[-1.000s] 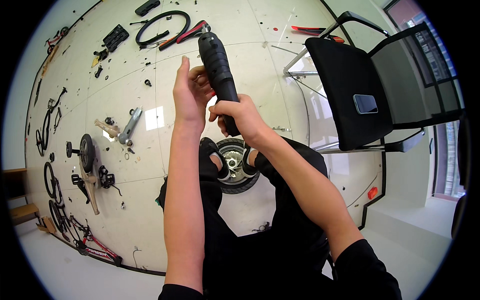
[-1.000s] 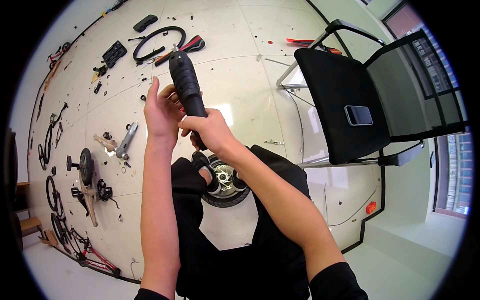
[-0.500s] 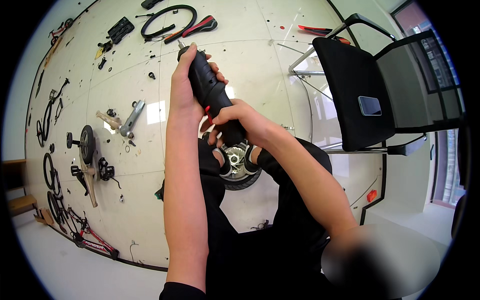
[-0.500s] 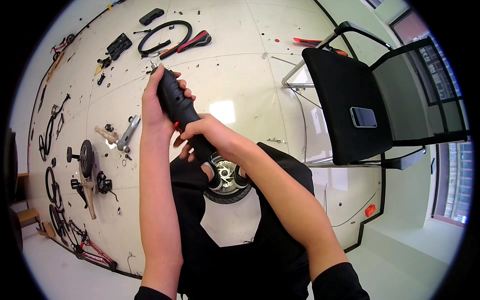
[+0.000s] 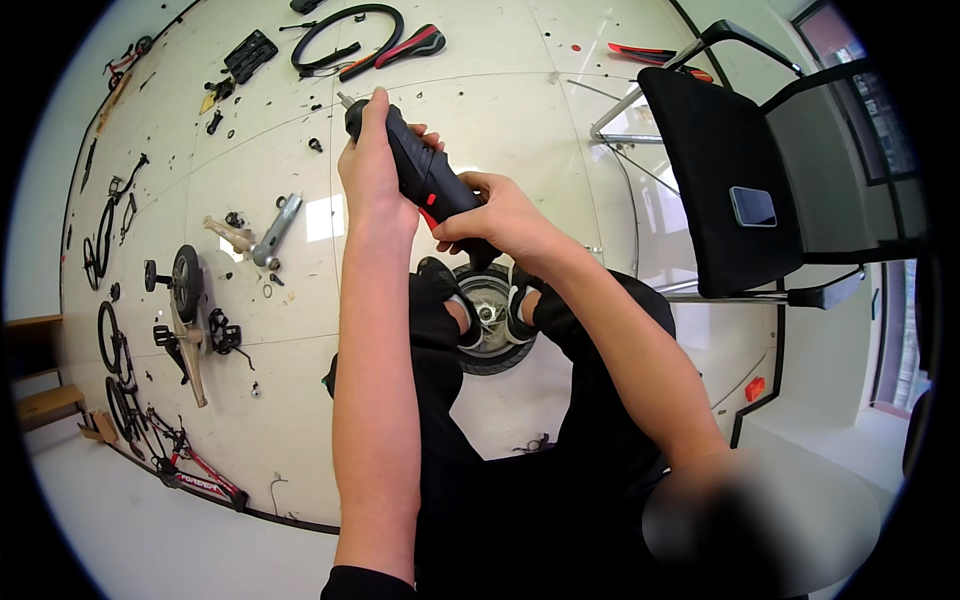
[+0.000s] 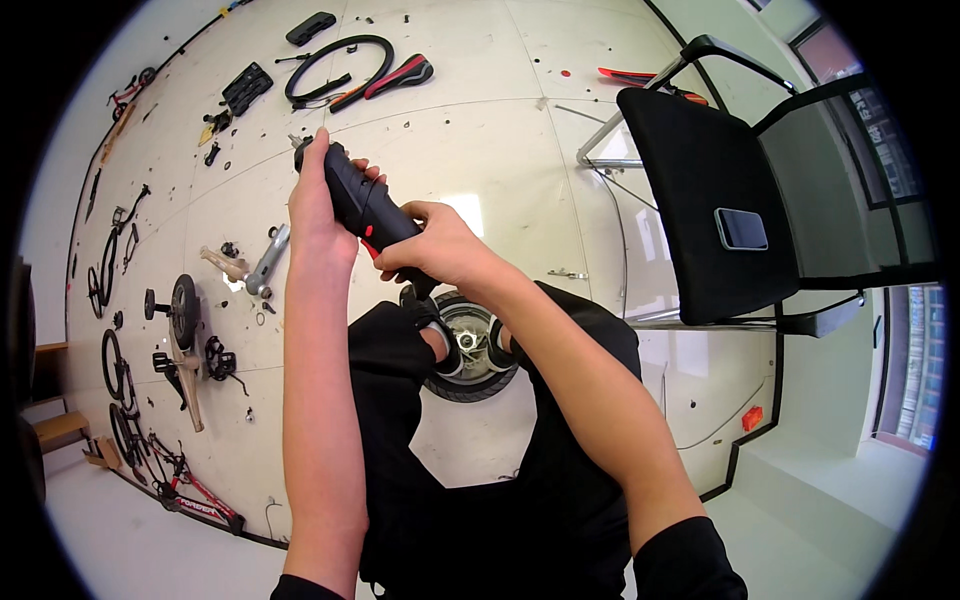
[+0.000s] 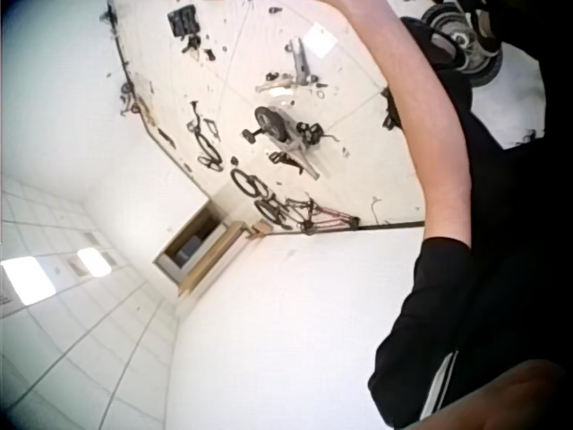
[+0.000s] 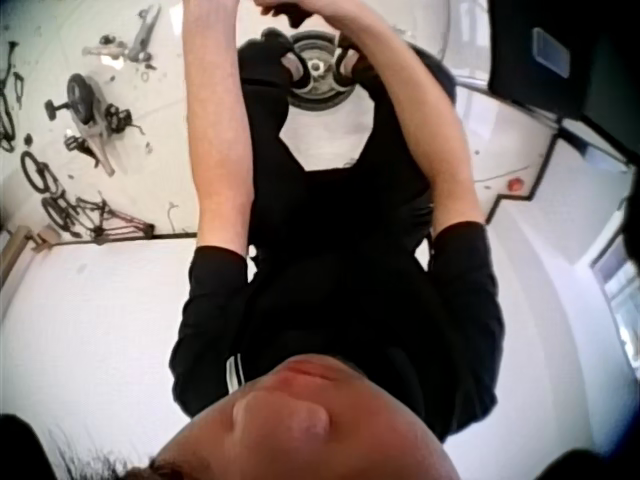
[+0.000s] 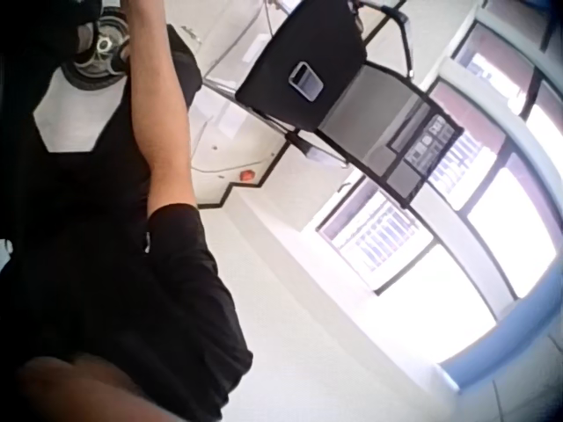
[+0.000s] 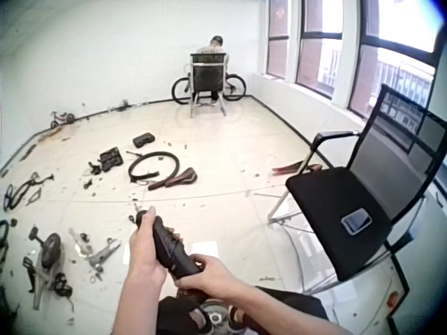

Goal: The person sits on a chair and uses a cordless electric screwdriver to work on a bicycle wheel hub held between their legs. They repeatedly tighten or loosen screws on the hub while surrounded by scattered bicycle parts and tools on the floor.

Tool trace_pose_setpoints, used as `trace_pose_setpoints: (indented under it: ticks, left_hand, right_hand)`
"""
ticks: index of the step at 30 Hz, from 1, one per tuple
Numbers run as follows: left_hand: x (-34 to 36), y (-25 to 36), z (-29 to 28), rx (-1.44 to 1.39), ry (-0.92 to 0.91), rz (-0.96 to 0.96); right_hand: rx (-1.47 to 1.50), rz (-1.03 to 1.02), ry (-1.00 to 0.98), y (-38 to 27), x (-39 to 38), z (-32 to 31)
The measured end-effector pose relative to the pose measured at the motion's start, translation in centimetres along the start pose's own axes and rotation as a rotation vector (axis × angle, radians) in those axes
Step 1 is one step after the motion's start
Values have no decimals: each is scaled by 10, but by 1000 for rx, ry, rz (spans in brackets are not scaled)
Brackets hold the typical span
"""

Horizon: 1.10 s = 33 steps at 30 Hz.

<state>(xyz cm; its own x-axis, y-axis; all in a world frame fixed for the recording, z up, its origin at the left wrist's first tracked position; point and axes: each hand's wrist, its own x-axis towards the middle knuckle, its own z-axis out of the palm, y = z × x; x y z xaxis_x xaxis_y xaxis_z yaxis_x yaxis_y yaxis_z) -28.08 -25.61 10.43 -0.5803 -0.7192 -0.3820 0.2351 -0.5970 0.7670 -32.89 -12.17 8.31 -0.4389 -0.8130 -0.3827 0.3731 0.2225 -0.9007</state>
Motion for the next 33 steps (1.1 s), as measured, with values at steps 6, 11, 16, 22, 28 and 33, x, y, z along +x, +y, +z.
trace_pose_setpoints:
  ticks: [6,11,16,22,28,33]
  left_hand:
    - [-1,-6,1,-65,88,21]
    - [-6,-11,8,-10,60,43]
    - [-12,-9,11,83,22,40]
    - [-13,-9,12,125,-31,6]
    - [-19,-10,15,284,-41,87]
    - [-14,-9,11,247,-10,84]
  right_hand:
    - [-70,7,15,-12,-7,2]
    - [-4,-6,-25,-3,1,1]
    - [46,-10,-81,-5,-2,3]
    - [-107,-9,-119,-13,-7,-9]
    - [-241,-24,-142,-6,-4,-13]
    - [-177,-59,-74,0,-2,-15]
